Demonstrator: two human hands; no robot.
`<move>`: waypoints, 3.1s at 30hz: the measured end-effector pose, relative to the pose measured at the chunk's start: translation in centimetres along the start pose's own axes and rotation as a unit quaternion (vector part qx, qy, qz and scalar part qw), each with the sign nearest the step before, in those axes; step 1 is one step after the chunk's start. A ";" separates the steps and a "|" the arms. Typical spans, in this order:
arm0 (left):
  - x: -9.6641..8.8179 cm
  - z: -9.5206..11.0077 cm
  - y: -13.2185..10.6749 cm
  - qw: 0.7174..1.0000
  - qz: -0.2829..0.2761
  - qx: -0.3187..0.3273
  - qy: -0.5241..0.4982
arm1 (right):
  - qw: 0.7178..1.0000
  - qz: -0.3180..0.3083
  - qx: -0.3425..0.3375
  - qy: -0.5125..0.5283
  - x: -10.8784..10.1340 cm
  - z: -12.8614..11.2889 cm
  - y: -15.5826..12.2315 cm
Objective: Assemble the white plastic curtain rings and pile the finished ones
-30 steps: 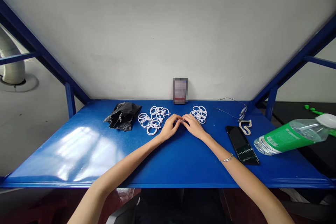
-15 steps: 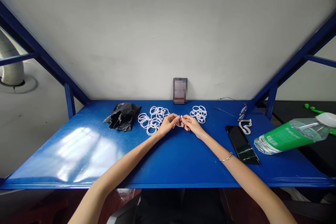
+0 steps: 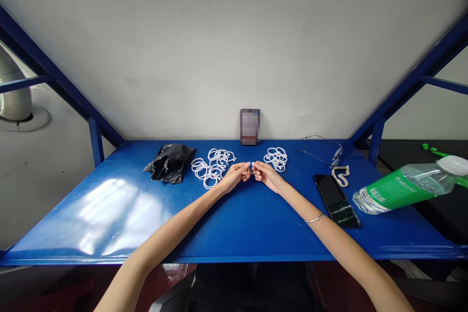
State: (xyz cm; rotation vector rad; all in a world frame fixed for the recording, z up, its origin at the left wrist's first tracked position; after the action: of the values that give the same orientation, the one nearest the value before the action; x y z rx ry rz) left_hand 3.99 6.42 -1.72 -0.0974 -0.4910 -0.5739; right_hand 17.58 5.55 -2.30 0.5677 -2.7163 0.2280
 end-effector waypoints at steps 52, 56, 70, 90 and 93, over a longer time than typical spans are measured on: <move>-0.2 0.1 -0.3 0.998 -0.059 -0.024 0.013 | 0.996 -0.046 0.009 -0.069 0.6 -0.7 -0.6; -0.2 0.3 -0.4 0.997 -0.063 -0.034 0.021 | 0.995 -0.057 0.011 -0.080 0.8 -0.9 -0.8; 0.1 0.5 -0.5 0.996 -0.064 -0.049 0.036 | 0.992 -0.070 0.019 -0.101 0.6 -0.9 -0.8; -0.3 0.2 -0.5 0.990 -0.113 -0.073 0.043 | 0.987 -0.102 0.056 -0.110 0.4 -0.7 -1.0; -0.4 0.1 -0.5 0.989 -0.123 -0.076 0.039 | 0.986 -0.109 0.063 -0.107 0.4 -0.7 -1.0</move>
State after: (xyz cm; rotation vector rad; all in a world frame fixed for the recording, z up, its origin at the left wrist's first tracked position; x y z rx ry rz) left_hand 3.42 6.22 -1.80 -0.1610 -0.3853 -0.8546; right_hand 17.85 4.64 -1.40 0.9716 -2.8267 0.2979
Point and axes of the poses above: each hand's wrist, its own y-axis towards the middle knuckle, its own x-axis out of the palm, z = x × y, the point moved 3 cm from there along y, towards the middle knuckle, and after that the axes turned 6 degrees about -y, right-handed, at the moved point
